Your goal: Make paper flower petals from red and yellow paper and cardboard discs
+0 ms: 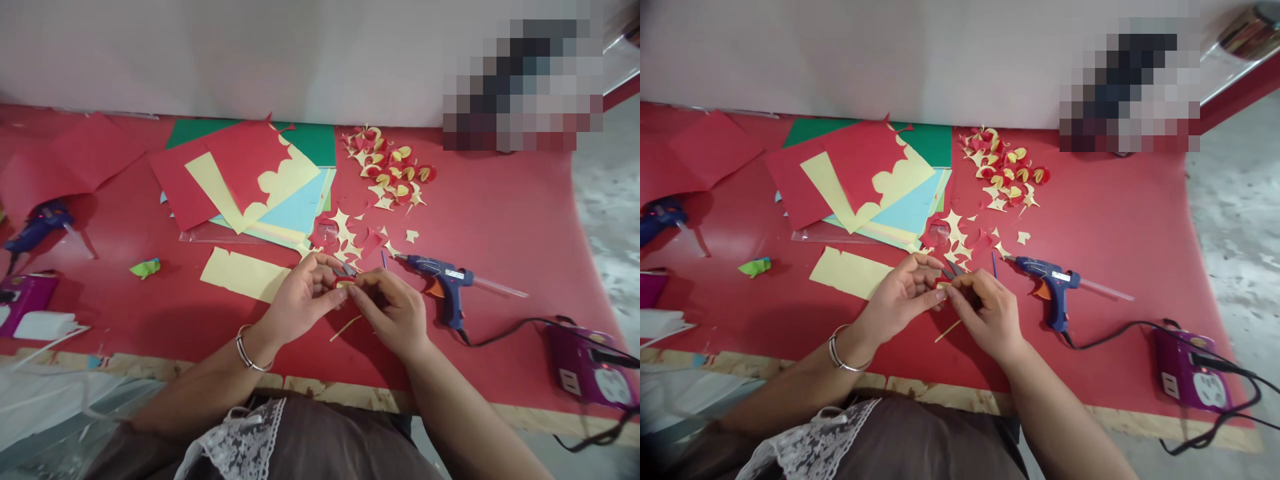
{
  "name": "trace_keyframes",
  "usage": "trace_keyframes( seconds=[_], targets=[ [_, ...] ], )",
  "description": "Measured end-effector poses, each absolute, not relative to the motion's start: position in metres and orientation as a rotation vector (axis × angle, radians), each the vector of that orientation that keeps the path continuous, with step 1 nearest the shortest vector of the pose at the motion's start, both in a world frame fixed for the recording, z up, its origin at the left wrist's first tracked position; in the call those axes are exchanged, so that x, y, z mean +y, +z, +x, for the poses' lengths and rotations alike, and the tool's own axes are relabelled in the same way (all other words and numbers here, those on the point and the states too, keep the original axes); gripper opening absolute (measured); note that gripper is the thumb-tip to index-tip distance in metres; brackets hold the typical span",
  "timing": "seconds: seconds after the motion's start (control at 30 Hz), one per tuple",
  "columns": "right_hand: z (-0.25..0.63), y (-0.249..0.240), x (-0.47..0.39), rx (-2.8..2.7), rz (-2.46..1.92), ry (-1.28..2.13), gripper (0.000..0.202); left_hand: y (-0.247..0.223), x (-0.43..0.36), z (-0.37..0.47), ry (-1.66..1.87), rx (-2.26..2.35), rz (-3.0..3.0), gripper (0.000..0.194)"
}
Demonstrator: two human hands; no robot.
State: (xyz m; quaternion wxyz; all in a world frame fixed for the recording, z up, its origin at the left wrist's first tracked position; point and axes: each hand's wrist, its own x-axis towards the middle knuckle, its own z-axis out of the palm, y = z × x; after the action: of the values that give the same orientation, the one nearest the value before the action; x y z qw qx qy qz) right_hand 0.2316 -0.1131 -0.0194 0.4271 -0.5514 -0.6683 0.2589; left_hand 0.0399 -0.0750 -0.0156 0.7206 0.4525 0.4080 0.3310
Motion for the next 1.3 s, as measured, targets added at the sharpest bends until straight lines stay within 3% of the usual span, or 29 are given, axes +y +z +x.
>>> trace_keyframes(
  seconds=[0.43, 0.8, 1.07, 1.3],
  targets=[
    [0.23, -0.019, -0.113, -1.782, -1.257, 0.481, 0.01, -0.014, -0.083, 0.049, 0.93, 0.946, 1.005, 0.031],
    [0.232, -0.019, -0.111, -1.789, -1.239, 0.542, 0.004, -0.013, -0.074, 0.035, 0.754, 0.957, 1.204, 0.03],
    [0.235, -0.012, -0.112, -1.701, -1.303, 0.582, 0.012, -0.02, -0.074, 0.027, 0.803, 0.877, 1.531, 0.029],
    [0.235, -0.012, -0.112, -1.64, -1.342, 0.643, 0.015, -0.009, -0.071, 0.024, 0.9, 0.738, 1.951, 0.014]
  ],
)
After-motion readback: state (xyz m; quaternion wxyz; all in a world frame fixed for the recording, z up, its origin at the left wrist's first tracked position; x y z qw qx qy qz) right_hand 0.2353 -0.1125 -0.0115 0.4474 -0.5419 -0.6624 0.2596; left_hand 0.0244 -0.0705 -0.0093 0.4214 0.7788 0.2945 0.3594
